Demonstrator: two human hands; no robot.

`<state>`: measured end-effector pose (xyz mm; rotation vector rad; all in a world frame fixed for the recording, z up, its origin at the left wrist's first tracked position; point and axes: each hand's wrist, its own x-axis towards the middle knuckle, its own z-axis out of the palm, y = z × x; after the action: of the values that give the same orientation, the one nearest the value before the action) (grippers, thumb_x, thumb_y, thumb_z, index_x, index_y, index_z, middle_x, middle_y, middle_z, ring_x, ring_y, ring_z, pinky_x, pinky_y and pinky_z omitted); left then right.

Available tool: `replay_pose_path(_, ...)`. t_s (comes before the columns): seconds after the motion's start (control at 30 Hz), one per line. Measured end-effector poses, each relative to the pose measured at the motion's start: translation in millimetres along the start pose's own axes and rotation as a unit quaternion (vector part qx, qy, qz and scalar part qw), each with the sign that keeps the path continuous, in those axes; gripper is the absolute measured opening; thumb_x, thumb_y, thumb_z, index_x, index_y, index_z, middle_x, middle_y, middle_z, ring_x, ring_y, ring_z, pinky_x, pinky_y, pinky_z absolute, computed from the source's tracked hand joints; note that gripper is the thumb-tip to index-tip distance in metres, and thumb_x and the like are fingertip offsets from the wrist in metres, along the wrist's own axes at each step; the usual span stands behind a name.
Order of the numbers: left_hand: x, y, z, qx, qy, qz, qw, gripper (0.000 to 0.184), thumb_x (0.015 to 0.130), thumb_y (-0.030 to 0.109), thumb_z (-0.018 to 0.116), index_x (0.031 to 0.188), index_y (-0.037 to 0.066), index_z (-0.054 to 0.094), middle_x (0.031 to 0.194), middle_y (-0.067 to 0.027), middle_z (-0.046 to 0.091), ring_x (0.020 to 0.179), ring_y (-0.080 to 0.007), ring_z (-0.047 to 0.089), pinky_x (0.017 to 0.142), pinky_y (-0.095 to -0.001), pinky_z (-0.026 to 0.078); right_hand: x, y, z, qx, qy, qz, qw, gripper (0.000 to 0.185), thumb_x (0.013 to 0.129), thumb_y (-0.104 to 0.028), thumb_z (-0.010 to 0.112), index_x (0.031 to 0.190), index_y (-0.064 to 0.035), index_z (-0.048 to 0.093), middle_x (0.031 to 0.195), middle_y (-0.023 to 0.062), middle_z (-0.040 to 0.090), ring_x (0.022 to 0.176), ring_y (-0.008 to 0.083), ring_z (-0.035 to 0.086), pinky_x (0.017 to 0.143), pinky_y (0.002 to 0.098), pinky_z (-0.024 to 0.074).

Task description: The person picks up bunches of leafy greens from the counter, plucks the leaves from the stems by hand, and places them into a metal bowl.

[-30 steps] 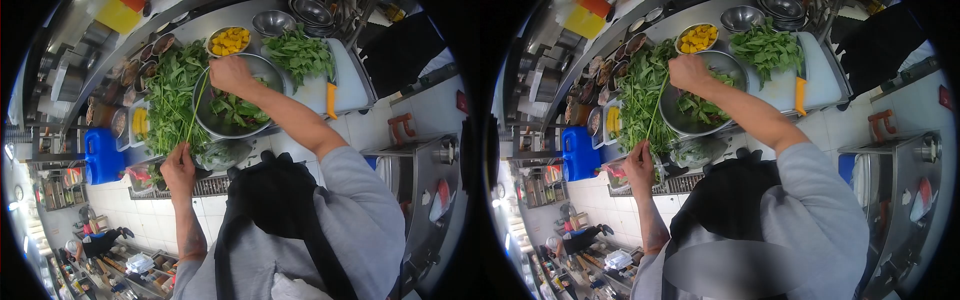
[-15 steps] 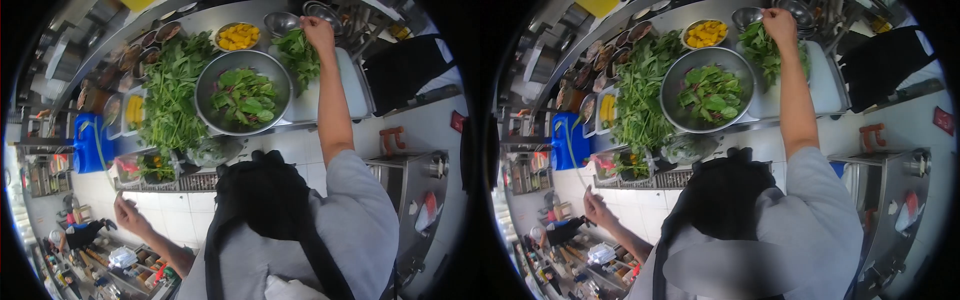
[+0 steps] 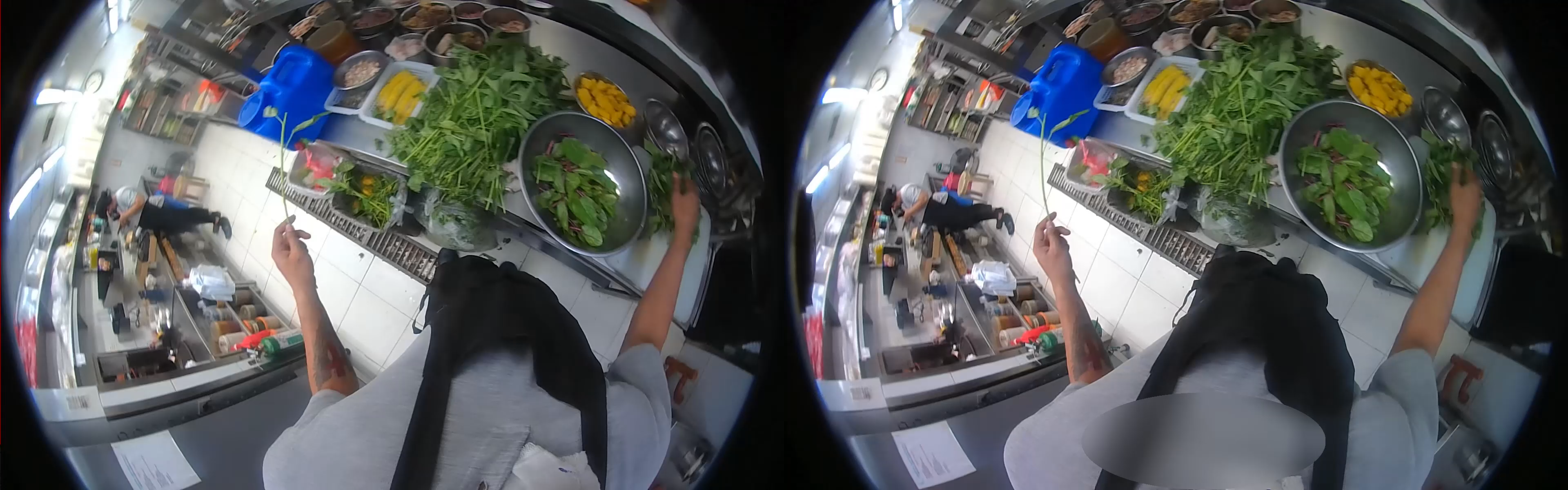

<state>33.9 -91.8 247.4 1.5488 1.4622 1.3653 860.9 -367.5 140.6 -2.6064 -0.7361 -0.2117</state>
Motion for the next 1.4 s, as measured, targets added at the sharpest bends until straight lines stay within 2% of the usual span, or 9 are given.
replay_pose_path(0.3, 33.3, -194.9, 46.2, -0.194, 0.099, -0.307, 0.927, 0.027, 0.104, 0.014, 0.050, 0.129, 0.004, 0.054, 0.083, -0.0105, 0.066, 0.053, -0.0120, 0.053, 0.044, -0.0249, 0.041, -16.7, -75.4, -80.6, 0.055, 0.086, 0.008, 0.995, 0.056, 0.095, -0.055, 0.061, 0.128, -0.0103, 0.069, 0.129, 0.0171, 0.067, 0.123, 0.0341, 0.062, 0.102, 0.0409, 0.0461)
replay_pose_path(0.37, 80.7, -407.6, 35.6, -0.100, -0.238, -0.076, 0.963, 0.034, 0.104, 0.020, 0.052, 0.130, -0.002, 0.057, 0.114, -0.0214, 0.070, 0.090, -0.0296, 0.068, 0.078, -0.0368, 0.055, -20.8, -92.5, -85.1, 0.065, 0.082, 0.009, 0.994, 0.055, 0.095, -0.055, 0.061, 0.128, -0.0112, 0.069, 0.129, 0.0168, 0.067, 0.123, 0.0343, 0.062, 0.102, 0.0404, 0.0460)
replay_pose_path(0.43, 98.8, -344.0, 63.2, 0.167, -0.083, -0.300, 0.935, 0.039, 0.101, 0.020, 0.056, 0.131, -0.005, 0.057, 0.129, -0.0247, 0.064, 0.112, -0.0370, 0.064, 0.097, -0.0428, 0.050, -27.4, -111.3, -88.4, 0.079, 0.085, -0.027, 0.993, 0.048, 0.097, -0.049, 0.062, 0.127, -0.0135, 0.070, 0.128, 0.0152, 0.068, 0.124, 0.0307, 0.062, 0.103, 0.0383, 0.0455)
replay_pose_path(0.5, 128.1, -297.3, 88.4, 0.170, -0.074, -0.057, 0.981, 0.043, 0.099, 0.020, 0.060, 0.133, -0.007, 0.055, 0.128, -0.0251, 0.064, 0.116, -0.0356, 0.064, 0.097, -0.0414, 0.050, -33.8, -121.1, -85.9, 0.123, 0.093, -0.065, 0.986, 0.044, 0.098, -0.045, 0.063, 0.127, -0.0135, 0.069, 0.128, 0.0144, 0.068, 0.123, 0.0288, 0.062, 0.104, 0.0372, 0.0452)
replay_pose_path(0.7, 107.5, -75.6, 215.2, 0.055, -0.130, 0.098, 0.985, 0.019, 0.092, 0.016, 0.070, 0.105, 0.003, 0.074, 0.090, -0.0136, 0.076, 0.082, -0.0217, 0.072, 0.076, -0.0327, 0.054, -93.6, -185.3, -96.3, 0.165, 0.047, -0.103, 0.980, 0.035, 0.098, -0.031, 0.066, 0.124, -0.0074, 0.069, 0.128, 0.0122, 0.067, 0.123, 0.0254, 0.061, 0.105, 0.0346, 0.0442)
replay_pose_path(0.8, 101.7, -27.7, 277.6, 0.234, -0.280, 0.228, 0.903, 0.015, 0.086, 0.014, 0.064, 0.089, 0.004, 0.075, 0.089, -0.0187, 0.075, 0.079, -0.0378, 0.073, 0.071, -0.0446, 0.057, -110.5, -222.7, -100.4, 0.164, 0.023, -0.140, 0.976, 0.033, 0.096, -0.026, 0.068, 0.121, -0.0046, 0.069, 0.128, 0.0127, 0.067, 0.122, 0.0281, 0.062, 0.105, 0.0353, 0.0449)
replay_pose_path(0.97, 113.7, -40.4, 327.5, 0.383, -0.320, 0.297, 0.814, 0.023, 0.089, 0.018, 0.057, 0.076, 0.006, 0.071, 0.079, -0.0260, 0.069, 0.078, -0.0435, 0.070, 0.071, -0.0510, 0.057, -132.0, -240.5, -106.9, 0.186, 0.033, -0.184, 0.965, 0.028, 0.093, -0.019, 0.069, 0.116, -0.0038, 0.071, 0.126, 0.0134, 0.067, 0.121, 0.0304, 0.062, 0.103, 0.0369, 0.0464)
replay_pose_path(1.23, 120.6, 124.2, 275.2, 0.197, -0.190, 0.380, 0.884, 0.013, 0.097, 0.011, 0.056, 0.100, 0.003, 0.066, 0.086, -0.0202, 0.071, 0.080, -0.0418, 0.068, 0.070, -0.0472, 0.053, -147.0, -234.2, -97.4, 0.286, -0.016, -0.192, 0.939, 0.025, 0.093, -0.019, 0.069, 0.114, -0.0054, 0.072, 0.121, 0.0111, 0.070, 0.113, 0.0293, 0.066, 0.100, 0.0379, 0.0491)
replay_pose_path(1.4, 98.9, 172.7, 246.9, 0.125, -0.206, 0.337, 0.910, 0.015, 0.099, 0.010, 0.056, 0.104, 0.001, 0.066, 0.087, -0.0133, 0.074, 0.081, -0.0209, 0.073, 0.072, -0.0320, 0.053, -111.6, -275.6, -102.6, 0.342, 0.011, -0.262, 0.902, 0.024, 0.098, -0.020, 0.063, 0.116, -0.0060, 0.072, 0.115, 0.0117, 0.072, 0.101, 0.0267, 0.069, 0.085, 0.0357, 0.0536)
